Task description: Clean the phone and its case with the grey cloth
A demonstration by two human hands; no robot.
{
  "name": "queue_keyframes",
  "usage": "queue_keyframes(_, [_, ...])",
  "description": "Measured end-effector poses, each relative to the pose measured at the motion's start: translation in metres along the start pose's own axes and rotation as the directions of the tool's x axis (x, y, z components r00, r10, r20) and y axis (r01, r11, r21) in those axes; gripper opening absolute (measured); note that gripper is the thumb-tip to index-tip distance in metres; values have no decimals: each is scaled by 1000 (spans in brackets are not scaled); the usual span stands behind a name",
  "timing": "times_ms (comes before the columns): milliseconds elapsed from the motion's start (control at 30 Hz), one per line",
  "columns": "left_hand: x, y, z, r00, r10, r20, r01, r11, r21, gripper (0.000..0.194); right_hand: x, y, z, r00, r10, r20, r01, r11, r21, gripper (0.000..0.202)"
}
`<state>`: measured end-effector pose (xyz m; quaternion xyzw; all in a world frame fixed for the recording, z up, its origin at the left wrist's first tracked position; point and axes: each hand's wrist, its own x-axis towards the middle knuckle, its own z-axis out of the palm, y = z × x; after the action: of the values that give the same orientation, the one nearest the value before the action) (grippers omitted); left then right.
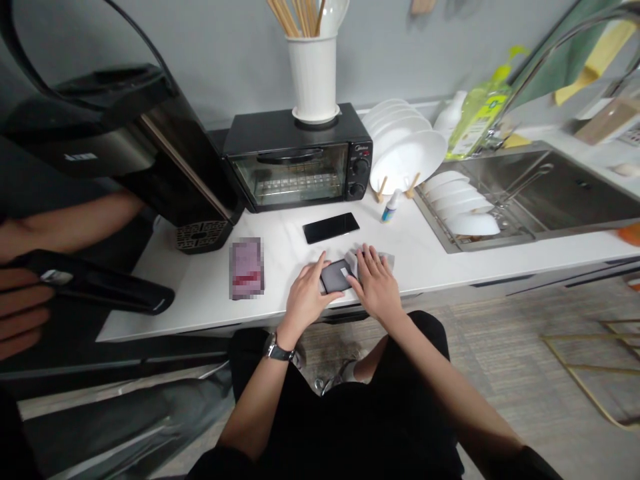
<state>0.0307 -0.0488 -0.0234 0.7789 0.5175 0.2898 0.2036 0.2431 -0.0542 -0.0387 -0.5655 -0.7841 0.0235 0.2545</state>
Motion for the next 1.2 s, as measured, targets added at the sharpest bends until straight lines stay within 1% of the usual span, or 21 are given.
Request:
queue_keyframes(67, [-1, -2, 1, 1000, 15, -4, -15, 1000, 7, 97, 9, -29, 15, 1000, 25, -19, -24, 999, 45, 76])
queue_keyframes(100, [-2, -3, 1, 1000, 24, -5, -24, 1000, 12, 91, 11, -42, 20, 1000, -2, -3, 2, 997, 80, 75])
queue_keyframes(167, [-4, -5, 1, 999, 32, -6, -32, 999, 22, 86, 8, -60, 22, 993, -107, 48, 98, 982, 162, 69])
queue_keyframes(200, [-5, -6, 1, 1000, 27, -5, -27, 999, 23, 87, 4, -62, 19, 985, -160, 68, 145, 971, 189, 67])
queue_keyframes(267, [-6, -5, 1, 1000, 8, 4, -8, 1000, 16, 93, -9, -52, 9, 964, -246, 102, 223, 954, 198, 65])
queue_keyframes(333, [-5, -4, 1, 1000, -7, 8, 7, 1000, 9, 103, -24, -28, -5, 948, -289, 136, 268, 951, 156, 66])
queue_keyframes(367, [-4, -3, 1, 1000, -11, 8, 11, 1000, 6, 107, -29, -14, -11, 950, -279, 142, 263, 957, 121, 68])
queue_keyframes(433, [-2, 0, 1, 1000, -18, 5, 18, 1000, 3, 112, -35, 12, -19, 970, -208, 124, 204, 978, 43, 74])
queue_keyframes(500, [0, 1, 1, 1000, -26, 3, 26, 1000, -2, 114, -30, 25, -17, 991, -115, 74, 116, 993, -12, 77])
queue_keyframes(533, [1, 2, 1, 1000, -29, 3, 29, 1000, -4, 114, -25, 24, -13, 997, -70, 44, 71, 997, -21, 79])
queue_keyframes(600, [2, 2, 1, 1000, -28, 3, 28, 1000, -5, 112, -9, 10, 2, 1000, 10, -21, -10, 1000, -1, 82])
queue_keyframes(667, [1, 2, 2, 1000, -16, -1, 16, 1000, -4, 104, 6, -17, 18, 996, 64, -62, -61, 997, 44, 84])
queue_keyframes(700, [0, 1, 2, 1000, -8, -5, 8, 1000, -3, 97, 12, -31, 24, 996, 70, -58, -66, 995, 68, 82])
queue_keyframes(767, [-2, -1, 2, 1000, 3, -14, -3, 1000, 6, 85, 16, -56, 30, 999, 29, -12, -28, 993, 118, 75])
queue_keyframes(833, [-4, -3, 2, 1000, -9, -18, 10, 999, 31, 83, 11, -68, 26, 996, -80, 50, 69, 980, 185, 68])
queue_keyframes(900, [-5, -4, 2, 1000, -28, -14, 29, 998, 54, 88, -2, -62, 15, 977, -196, 84, 171, 956, 238, 64])
queue_keyframes(933, [-5, -4, 2, 999, -30, -10, 31, 998, 58, 92, -10, -54, 8, 968, -235, 92, 208, 948, 241, 62])
queue_keyframes(1000, [-4, -2, 1, 1000, -18, -3, 18, 999, 48, 102, -27, -30, -5, 960, -259, 102, 236, 953, 191, 61])
queue_keyframes(1067, [-2, 0, 1, 1000, -5, -3, 5, 999, 34, 109, -38, -3, -16, 968, -225, 107, 215, 972, 99, 62])
queue_keyframes(1133, [-1, 3, 0, 1000, -10, -3, 10, 1000, 28, 111, -39, 18, -22, 985, -150, 86, 149, 989, 17, 65])
queue_keyframes(1200, [1, 3, 0, 1000, -15, 8, 15, 1000, 19, 111, -30, 23, -19, 998, -56, 37, 58, 998, -31, 67])
